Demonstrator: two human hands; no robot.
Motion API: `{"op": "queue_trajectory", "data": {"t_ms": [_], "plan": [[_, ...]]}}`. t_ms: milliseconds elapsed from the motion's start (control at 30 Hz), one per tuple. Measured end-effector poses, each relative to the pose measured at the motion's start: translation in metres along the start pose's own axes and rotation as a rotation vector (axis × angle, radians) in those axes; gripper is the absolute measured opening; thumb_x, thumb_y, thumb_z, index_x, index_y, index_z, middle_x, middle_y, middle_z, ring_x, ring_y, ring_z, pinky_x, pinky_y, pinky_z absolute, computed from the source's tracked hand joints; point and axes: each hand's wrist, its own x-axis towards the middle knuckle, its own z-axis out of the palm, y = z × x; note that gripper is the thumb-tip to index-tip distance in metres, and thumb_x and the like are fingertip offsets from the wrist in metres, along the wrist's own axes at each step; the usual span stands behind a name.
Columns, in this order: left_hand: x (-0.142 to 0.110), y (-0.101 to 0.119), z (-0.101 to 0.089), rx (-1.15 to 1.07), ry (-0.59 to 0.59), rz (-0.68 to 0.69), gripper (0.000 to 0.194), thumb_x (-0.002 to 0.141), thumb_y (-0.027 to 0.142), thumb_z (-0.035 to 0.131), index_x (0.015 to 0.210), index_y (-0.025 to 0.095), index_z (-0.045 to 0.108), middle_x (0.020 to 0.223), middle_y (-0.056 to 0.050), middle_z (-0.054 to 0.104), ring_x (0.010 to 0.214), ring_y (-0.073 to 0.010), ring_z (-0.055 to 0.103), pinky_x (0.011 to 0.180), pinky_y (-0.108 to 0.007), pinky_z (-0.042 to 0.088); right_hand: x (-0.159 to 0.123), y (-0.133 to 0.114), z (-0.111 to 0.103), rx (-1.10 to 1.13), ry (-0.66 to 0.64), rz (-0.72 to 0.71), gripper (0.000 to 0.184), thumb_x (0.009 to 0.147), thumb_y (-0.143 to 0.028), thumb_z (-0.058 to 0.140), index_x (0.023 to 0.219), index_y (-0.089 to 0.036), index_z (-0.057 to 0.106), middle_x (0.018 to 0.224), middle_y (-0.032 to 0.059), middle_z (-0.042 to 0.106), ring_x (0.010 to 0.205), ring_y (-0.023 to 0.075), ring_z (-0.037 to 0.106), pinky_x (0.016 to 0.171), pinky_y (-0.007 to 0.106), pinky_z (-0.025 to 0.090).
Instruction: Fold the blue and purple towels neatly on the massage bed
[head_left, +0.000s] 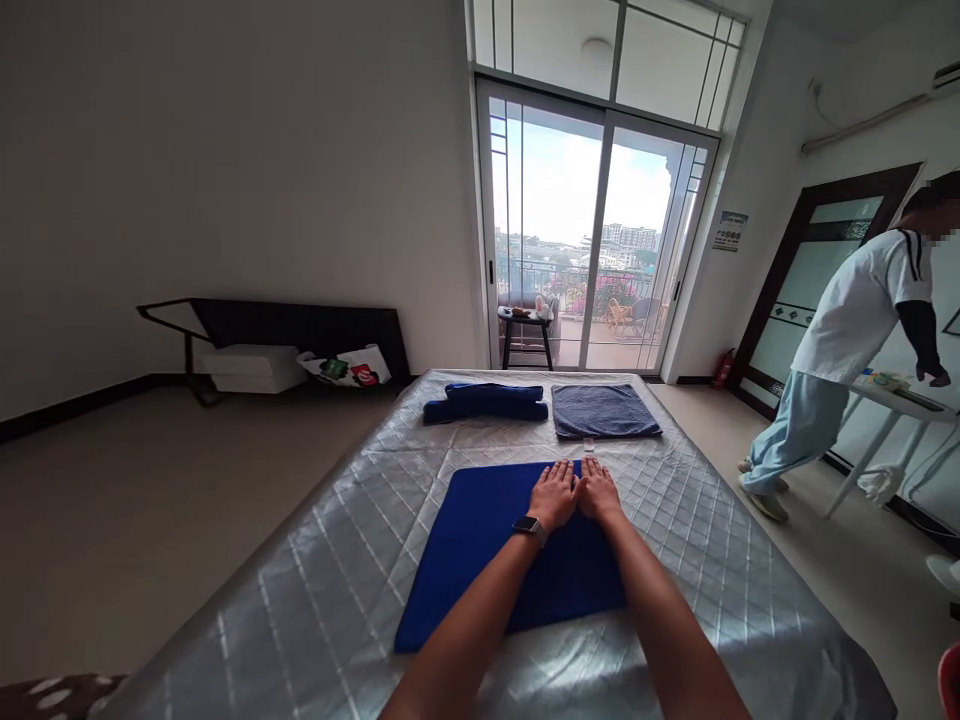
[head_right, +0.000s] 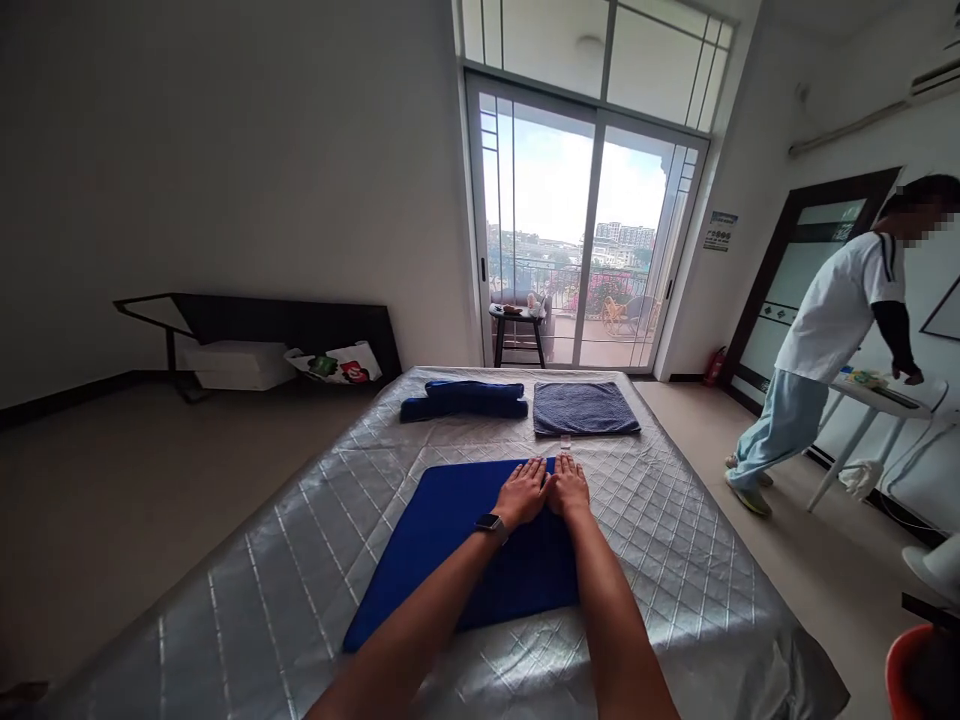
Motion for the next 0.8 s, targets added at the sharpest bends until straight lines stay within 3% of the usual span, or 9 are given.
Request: {"op": "queue_trajectory", "data": {"t_ms": [100, 167, 267, 333, 433, 500, 800], "plan": [[-0.004, 0.011, 0.005, 0.0, -0.02, -0.045, 0.042, 0.093, 0.041, 0.061, 0.13, 0.022, 0.057, 0.139, -0.01, 0.055, 0.119, -0.0258, 0.058, 0.1, -0.052, 0.049, 0.001, 0.001, 0.001, 0.002, -0.001, -0.013, 0.063, 0.102, -0.037, 0.024, 0.158, -0.009, 0.02, 0.163, 0.013, 0.024, 0.153, 0.0183, 0.013, 0.122, 0.036, 0.013], [-0.013, 0.005, 0.003, 0.007, -0.032, -0.1, 0.05, 0.095, 0.047, 0.056, 0.137, 0.021, 0.052, 0.148, -0.012, 0.049, 0.131, -0.0294, 0.05, 0.109, -0.056, 0.04, 0.002, 0.0, 0.001, 0.013, -0.003, 0.002, 0.064, 0.102, -0.039, 0.023, 0.158, -0.008, 0.02, 0.164, 0.0127, 0.023, 0.153, 0.0181, 0.013, 0.122, 0.037, 0.012], [-0.036, -0.027, -0.008, 0.034, -0.051, -0.23, 0.068, 0.099, 0.058, 0.028, 0.149, 0.013, 0.04, 0.158, -0.019, 0.038, 0.147, -0.032, 0.032, 0.119, -0.055, 0.025, 0.003, -0.002, 0.001, 0.028, -0.008, 0.027, 0.065, 0.101, -0.041, 0.024, 0.158, -0.009, 0.021, 0.164, 0.0117, 0.022, 0.153, 0.0184, 0.014, 0.122, 0.037, 0.011], [-0.055, -0.056, -0.016, 0.075, -0.059, -0.34, 0.079, 0.098, 0.061, 0.013, 0.152, 0.008, 0.034, 0.159, -0.02, 0.034, 0.15, -0.0311, 0.026, 0.121, -0.051, 0.021, 0.004, -0.002, 0.001, 0.031, -0.006, 0.034, 0.065, 0.101, -0.041, 0.024, 0.158, -0.009, 0.021, 0.164, 0.0113, 0.021, 0.153, 0.0184, 0.014, 0.122, 0.037, 0.011], [-0.079, -0.094, -0.024, 0.134, -0.049, -0.449, 0.085, 0.096, 0.064, 0.01, 0.153, 0.005, 0.032, 0.16, -0.02, 0.032, 0.15, -0.0306, 0.026, 0.121, -0.048, 0.023, 0.003, -0.002, 0.0, 0.028, -0.007, 0.034, 0.065, 0.101, -0.04, 0.024, 0.158, -0.009, 0.019, 0.164, 0.0109, 0.02, 0.153, 0.0177, 0.013, 0.122, 0.036, 0.011], [-0.089, -0.107, -0.026, 0.145, -0.037, -0.465, 0.087, 0.095, 0.065, 0.01, 0.152, 0.003, 0.032, 0.159, -0.022, 0.031, 0.149, -0.0312, 0.028, 0.12, -0.048, 0.024, 0.002, -0.002, -0.001, 0.025, -0.012, 0.031, 0.065, 0.101, -0.039, 0.024, 0.158, -0.008, 0.02, 0.164, 0.0113, 0.021, 0.153, 0.0172, 0.013, 0.122, 0.036, 0.011], [-0.087, -0.1, -0.026, 0.104, 0.021, -0.503, 0.091, 0.093, 0.067, 0.008, 0.151, 0.003, 0.036, 0.158, -0.023, 0.035, 0.148, -0.0333, 0.03, 0.118, -0.049, 0.026, -0.012, -0.01, -0.016, -0.023, 0.019, 0.01, 0.063, 0.101, -0.035, 0.024, 0.157, -0.006, 0.023, 0.163, 0.013, 0.022, 0.153, 0.0184, 0.013, 0.123, 0.037, 0.007]]}}
